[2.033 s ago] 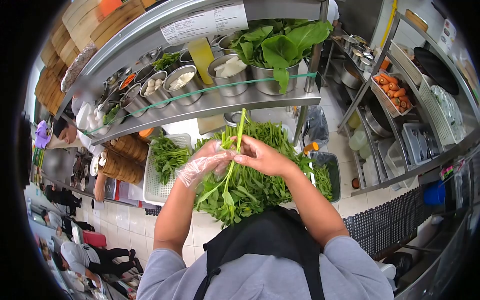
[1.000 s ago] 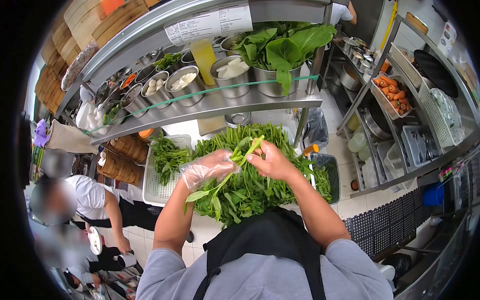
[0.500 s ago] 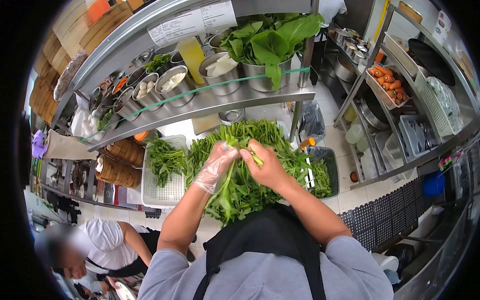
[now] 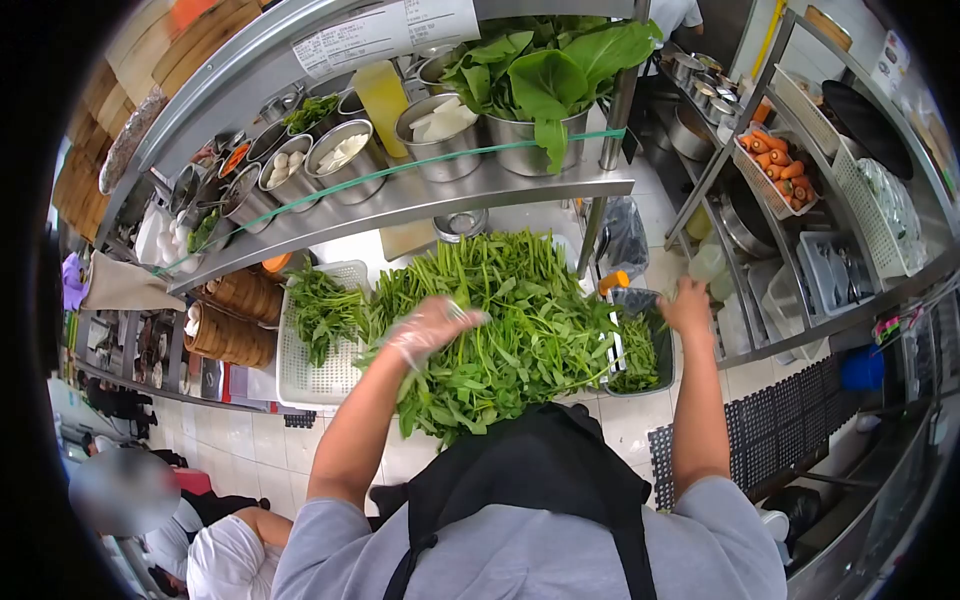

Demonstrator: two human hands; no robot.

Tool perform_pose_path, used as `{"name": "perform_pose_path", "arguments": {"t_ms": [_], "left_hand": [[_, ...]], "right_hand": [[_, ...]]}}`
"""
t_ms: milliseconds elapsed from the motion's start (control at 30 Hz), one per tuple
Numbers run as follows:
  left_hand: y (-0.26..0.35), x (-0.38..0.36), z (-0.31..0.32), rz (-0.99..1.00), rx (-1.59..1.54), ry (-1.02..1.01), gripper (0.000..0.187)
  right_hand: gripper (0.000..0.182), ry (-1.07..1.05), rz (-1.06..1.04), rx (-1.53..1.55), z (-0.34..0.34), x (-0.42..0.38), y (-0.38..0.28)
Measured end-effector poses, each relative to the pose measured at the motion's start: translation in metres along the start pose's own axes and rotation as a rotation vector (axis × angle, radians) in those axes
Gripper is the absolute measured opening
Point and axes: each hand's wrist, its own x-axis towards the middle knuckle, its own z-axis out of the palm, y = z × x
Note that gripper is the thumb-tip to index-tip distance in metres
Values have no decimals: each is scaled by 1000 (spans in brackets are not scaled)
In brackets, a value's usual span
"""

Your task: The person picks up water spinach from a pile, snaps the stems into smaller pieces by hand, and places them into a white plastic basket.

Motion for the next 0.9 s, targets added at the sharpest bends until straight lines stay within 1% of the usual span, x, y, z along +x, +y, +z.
{"name": "perform_pose_path", "arguments": {"t_ms": [33,67,100,133,167,200,233,267,300,367,400,433,500,533,567,600,633,667,700,767,800,900], "left_hand": [[-5,12,8,-50,113,-118,93],[-23,27,19,-50,111,-114,93],[-46,42,34,17,48,-21,85],[-43,39,34,84,-13,67,78],[-43,37,30,85,-6,61,78],[-12,11,9,32,-77,50,68],[7,-3,-3,-22,-146,38,59],[5,-5,-9,33,-184,-15,50],[10,-8,-11,36,-175,-20,50],[27,-24,-19,152,-188,21,65],[46,-39,-28,126,-196,-33,60],[45,-39,-27,130,-191,-30,60],[39,-40,-24,245,-125,-11,39],[43,-44,-28,213,-113,-24,33],[35,-41,-28,209,-117,-15,33],[35,-42,-30,252,-238,-42,29],[35,-45,-32,295,-360,-68,26],[34,-51,-39,213,-435,-155,21],[31,-50,-36,209,-441,-146,21],[24,-44,-30,204,-466,-115,22],[30,-49,-28,197,-491,-113,25],[22,-45,-18,204,-498,-96,31]], "right_hand": [[51,-128,76,-155,0,-10,-11],[64,-257,152,-310,-1,-16,-21],[63,-153,63,-203,11,-17,-24],[61,-50,-22,-96,10,-19,-40],[54,-69,-82,151,8,-21,-54],[47,-86,-138,397,-7,-21,-93],[39,-181,-121,662,4,-21,-112],[44,-362,-70,807,-12,-23,-151],[52,-447,-83,881,-26,-27,-183],[63,-484,-143,943,-31,-29,-230],[64,-542,-155,961,-21,-25,-243],[55,-581,-180,841,-33,-21,-259],[42,-802,-99,1045,-27,-13,-272],[42,-803,-109,1044,-27,-11,-274],[37,-809,-76,1201,-27,-11,-276],[33,-816,-40,1358,-28,-11,-278],[33,-827,-48,1356,-29,-10,-280],[30,-824,-22,1394,-30,-10,-281],[28,-820,3,1432,-32,-10,-284],[26,-821,4,1397,-36,-13,-290],[26,-818,-10,1375,-36,-15,-292],[25,-813,-15,1360,-35,-21,-295]]}}
